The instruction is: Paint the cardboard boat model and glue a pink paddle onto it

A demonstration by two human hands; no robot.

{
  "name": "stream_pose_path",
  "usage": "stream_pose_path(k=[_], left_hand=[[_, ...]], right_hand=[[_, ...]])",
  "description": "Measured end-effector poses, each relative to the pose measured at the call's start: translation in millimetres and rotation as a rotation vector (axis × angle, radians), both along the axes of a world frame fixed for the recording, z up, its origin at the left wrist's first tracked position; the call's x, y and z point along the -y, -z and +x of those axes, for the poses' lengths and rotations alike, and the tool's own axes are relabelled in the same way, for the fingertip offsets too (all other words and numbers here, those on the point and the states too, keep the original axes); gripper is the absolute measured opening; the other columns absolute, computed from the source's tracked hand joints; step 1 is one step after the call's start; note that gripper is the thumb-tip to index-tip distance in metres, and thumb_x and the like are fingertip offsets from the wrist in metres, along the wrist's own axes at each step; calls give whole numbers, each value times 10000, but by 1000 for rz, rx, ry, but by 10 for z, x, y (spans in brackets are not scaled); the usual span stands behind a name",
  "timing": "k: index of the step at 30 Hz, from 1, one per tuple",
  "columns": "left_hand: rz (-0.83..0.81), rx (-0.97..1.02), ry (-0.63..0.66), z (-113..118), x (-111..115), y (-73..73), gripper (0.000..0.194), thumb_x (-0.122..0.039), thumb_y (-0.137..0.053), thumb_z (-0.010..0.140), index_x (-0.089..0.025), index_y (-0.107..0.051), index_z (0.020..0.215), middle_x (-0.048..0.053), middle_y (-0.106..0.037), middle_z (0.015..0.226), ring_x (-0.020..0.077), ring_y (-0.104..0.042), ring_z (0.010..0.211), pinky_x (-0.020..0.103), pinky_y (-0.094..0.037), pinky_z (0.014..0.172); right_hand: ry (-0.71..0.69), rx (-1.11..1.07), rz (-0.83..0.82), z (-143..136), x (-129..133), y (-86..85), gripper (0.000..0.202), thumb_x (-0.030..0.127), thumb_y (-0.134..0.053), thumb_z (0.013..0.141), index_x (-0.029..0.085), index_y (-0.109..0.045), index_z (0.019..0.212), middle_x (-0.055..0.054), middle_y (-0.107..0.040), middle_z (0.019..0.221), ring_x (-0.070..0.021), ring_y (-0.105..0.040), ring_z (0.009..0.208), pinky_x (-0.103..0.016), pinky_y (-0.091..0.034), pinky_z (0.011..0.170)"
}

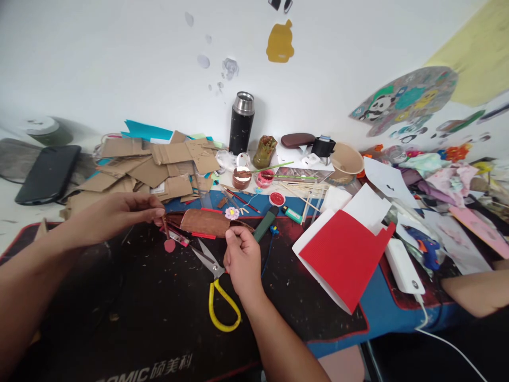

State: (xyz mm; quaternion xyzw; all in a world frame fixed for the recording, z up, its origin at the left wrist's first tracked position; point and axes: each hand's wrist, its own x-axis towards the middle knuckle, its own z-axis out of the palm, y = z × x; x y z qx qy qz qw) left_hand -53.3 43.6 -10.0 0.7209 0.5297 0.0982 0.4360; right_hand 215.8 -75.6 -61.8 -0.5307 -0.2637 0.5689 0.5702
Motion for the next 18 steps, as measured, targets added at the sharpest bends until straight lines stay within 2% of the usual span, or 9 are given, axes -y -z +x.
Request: stream_pose_path(k=[18], left_hand=[[40,-9,-7,-5,-10,17,511,-720,-604,862,-232,-752,892,12,-799,834,240,-694,846,337,-470,819]], right_hand=[[-24,-21,-6,23,-12,-28,419,571,-856,852,217,-632,878,170,-358,425,-39,-239,318,-161,-209,325]])
